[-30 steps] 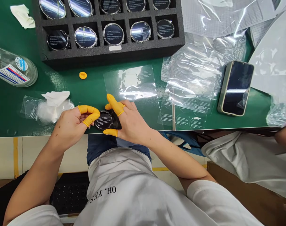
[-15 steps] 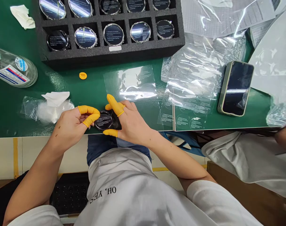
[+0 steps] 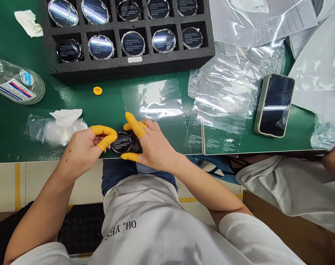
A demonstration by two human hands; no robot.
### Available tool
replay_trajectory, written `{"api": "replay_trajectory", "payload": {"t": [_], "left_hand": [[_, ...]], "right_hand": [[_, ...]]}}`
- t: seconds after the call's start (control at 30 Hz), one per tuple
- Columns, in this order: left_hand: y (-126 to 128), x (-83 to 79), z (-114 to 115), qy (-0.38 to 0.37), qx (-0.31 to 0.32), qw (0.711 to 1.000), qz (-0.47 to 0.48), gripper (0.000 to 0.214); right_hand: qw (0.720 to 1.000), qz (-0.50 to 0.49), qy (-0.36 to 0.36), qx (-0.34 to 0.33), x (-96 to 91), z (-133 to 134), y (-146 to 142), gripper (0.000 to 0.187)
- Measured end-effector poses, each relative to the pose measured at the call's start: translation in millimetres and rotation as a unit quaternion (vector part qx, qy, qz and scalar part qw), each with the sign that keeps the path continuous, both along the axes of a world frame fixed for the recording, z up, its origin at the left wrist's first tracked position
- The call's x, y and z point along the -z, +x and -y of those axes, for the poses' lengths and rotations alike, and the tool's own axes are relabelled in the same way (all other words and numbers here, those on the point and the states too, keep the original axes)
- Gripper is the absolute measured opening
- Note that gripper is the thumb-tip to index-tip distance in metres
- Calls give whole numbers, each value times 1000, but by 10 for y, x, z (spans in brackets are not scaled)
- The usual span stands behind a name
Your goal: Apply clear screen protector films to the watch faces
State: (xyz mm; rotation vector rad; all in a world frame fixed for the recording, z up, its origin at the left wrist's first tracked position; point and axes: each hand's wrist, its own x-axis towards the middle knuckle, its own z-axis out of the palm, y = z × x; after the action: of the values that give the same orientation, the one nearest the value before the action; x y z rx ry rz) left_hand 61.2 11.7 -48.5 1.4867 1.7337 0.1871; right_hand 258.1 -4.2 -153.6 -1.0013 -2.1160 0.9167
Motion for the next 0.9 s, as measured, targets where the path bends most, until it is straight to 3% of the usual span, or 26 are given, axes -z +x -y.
{"api": "replay_trajectory", "payload": {"t": [0.9], "left_hand": [[1,-7,7,-1,6,1000,-14,33]], "right_hand": [[1000,7,-19,-7,-41,-2,6,94]]}}
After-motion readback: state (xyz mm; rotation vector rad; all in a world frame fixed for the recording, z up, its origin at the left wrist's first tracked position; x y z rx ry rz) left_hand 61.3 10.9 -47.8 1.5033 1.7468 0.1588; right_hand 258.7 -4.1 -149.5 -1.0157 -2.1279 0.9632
